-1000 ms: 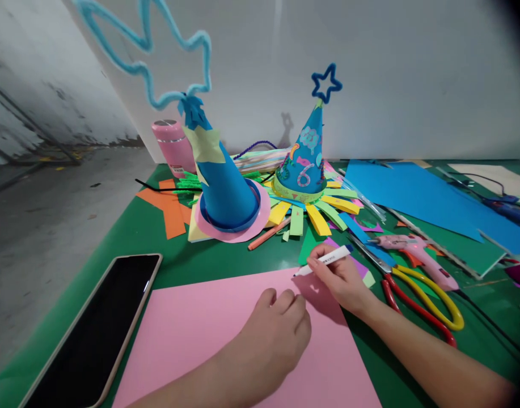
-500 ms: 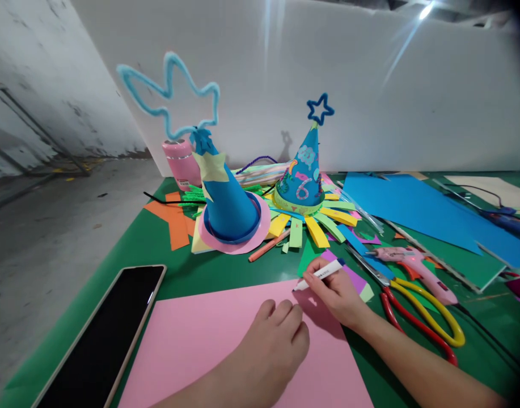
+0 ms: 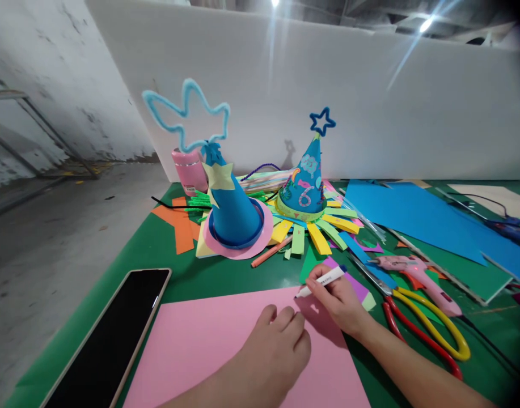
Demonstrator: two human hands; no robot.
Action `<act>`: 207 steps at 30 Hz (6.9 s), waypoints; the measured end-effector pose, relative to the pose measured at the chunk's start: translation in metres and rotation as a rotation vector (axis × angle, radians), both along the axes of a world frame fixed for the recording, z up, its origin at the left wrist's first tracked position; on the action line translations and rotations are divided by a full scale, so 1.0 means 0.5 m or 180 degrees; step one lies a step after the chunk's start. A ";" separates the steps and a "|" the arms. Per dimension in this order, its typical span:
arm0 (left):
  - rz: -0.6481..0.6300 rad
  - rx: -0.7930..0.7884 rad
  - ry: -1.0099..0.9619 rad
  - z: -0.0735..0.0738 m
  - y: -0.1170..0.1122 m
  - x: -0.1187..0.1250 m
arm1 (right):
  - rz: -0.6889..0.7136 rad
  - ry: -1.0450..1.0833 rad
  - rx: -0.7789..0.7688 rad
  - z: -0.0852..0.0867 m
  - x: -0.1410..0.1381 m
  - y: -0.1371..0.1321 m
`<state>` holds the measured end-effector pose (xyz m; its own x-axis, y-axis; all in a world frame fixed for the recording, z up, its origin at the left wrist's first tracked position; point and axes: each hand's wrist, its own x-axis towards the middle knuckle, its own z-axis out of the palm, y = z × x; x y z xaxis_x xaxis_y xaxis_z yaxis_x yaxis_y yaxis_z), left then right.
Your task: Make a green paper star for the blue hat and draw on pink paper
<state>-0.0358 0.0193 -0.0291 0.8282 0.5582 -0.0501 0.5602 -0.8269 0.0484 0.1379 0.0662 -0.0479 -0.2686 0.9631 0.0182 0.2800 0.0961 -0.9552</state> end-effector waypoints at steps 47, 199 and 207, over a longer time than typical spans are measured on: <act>-0.0216 0.0181 -0.0044 -0.018 0.004 -0.003 | -0.0228 0.0113 0.0065 -0.006 0.004 0.006; -0.0170 0.0217 0.0036 -0.005 0.001 -0.003 | -0.0272 -0.0064 0.0126 -0.011 -0.002 0.002; -0.0173 0.0241 -0.0001 -0.006 -0.001 -0.003 | -0.0277 -0.0042 0.0092 -0.009 -0.004 0.002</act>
